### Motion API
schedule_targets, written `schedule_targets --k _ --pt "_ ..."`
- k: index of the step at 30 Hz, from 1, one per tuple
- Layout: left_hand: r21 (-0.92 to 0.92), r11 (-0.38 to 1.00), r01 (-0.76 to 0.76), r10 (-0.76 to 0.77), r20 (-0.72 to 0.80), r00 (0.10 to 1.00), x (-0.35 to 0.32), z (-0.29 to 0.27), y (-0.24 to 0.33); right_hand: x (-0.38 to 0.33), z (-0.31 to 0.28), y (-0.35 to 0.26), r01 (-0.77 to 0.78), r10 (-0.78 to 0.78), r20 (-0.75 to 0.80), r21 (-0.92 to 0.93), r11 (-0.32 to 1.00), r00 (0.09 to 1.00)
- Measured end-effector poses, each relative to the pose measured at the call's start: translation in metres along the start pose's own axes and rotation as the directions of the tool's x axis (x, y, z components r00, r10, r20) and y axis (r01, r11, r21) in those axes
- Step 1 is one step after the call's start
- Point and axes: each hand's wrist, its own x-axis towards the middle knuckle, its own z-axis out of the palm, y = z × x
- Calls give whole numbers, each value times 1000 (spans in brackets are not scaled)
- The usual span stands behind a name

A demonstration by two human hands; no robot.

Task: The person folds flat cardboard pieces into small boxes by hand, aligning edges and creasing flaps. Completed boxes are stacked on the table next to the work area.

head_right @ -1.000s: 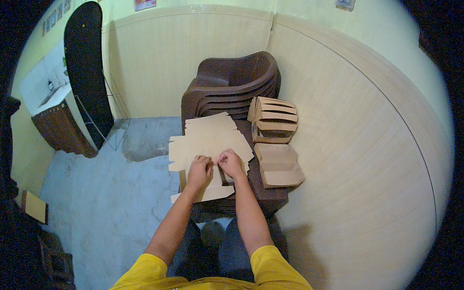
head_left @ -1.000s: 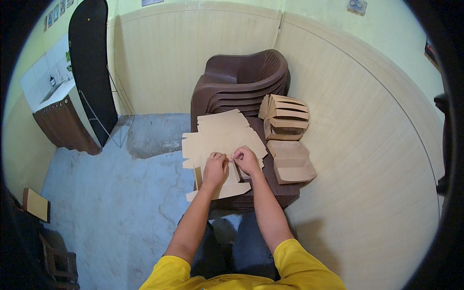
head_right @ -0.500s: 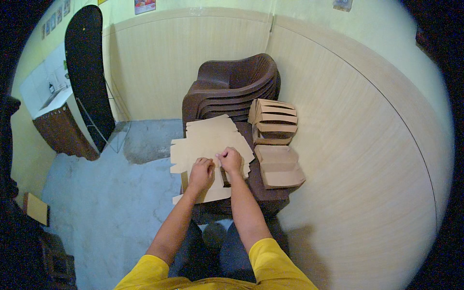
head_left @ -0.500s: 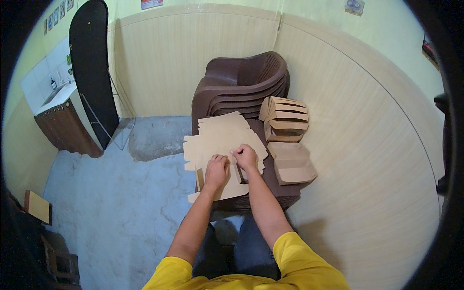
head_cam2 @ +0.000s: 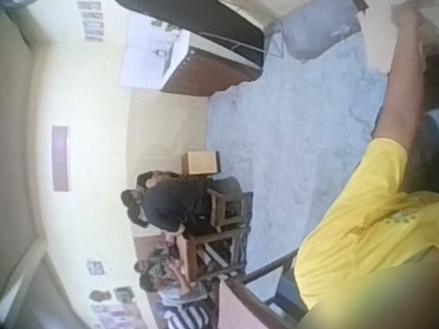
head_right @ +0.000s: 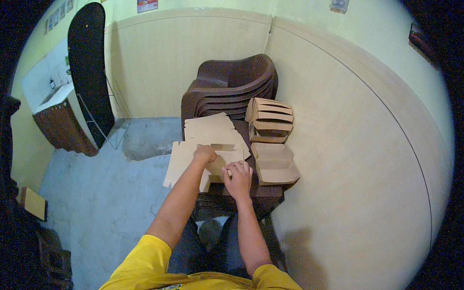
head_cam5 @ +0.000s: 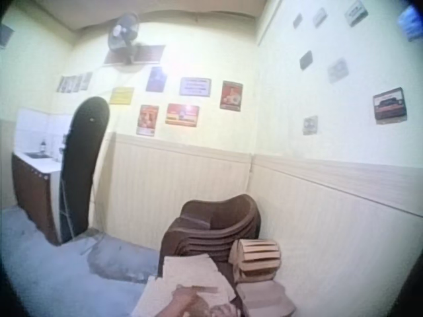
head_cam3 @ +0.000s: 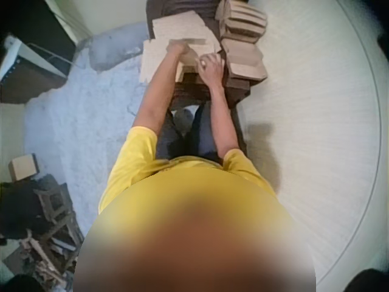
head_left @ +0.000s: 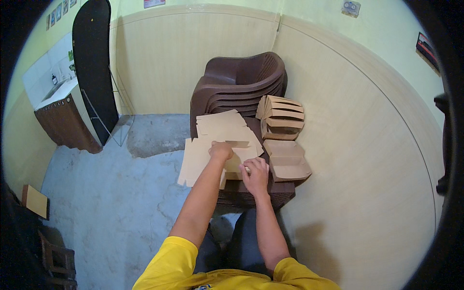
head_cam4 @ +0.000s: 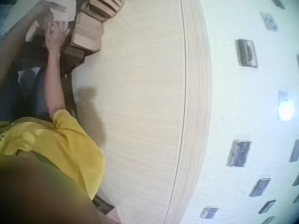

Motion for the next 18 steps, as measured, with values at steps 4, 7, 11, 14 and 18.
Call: schedule_targets --k 4,7,11,14,18 --pt "50 999 16 -10 -127 992 15 10 -31 4 -11 -20 20 -18 -36 72 997 999" --pt "229 972 -52 55 -9 998 11 13 -46 -8 -10 -32 -58 47 92 120 991 995" --pt "66 991 113 -104 -130 986 -16 10 -57 -22 0 -31 -402 439 414 -178 898 798" --pt "86 981 173 -144 -274 951 -41 4 -58 -33 17 -32 -361 467 423 -308 880 777" --pt "240 962 132 -62 -276 959 -65 -10 -60 -26 33 -19 -525 564 344 -206 826 751"
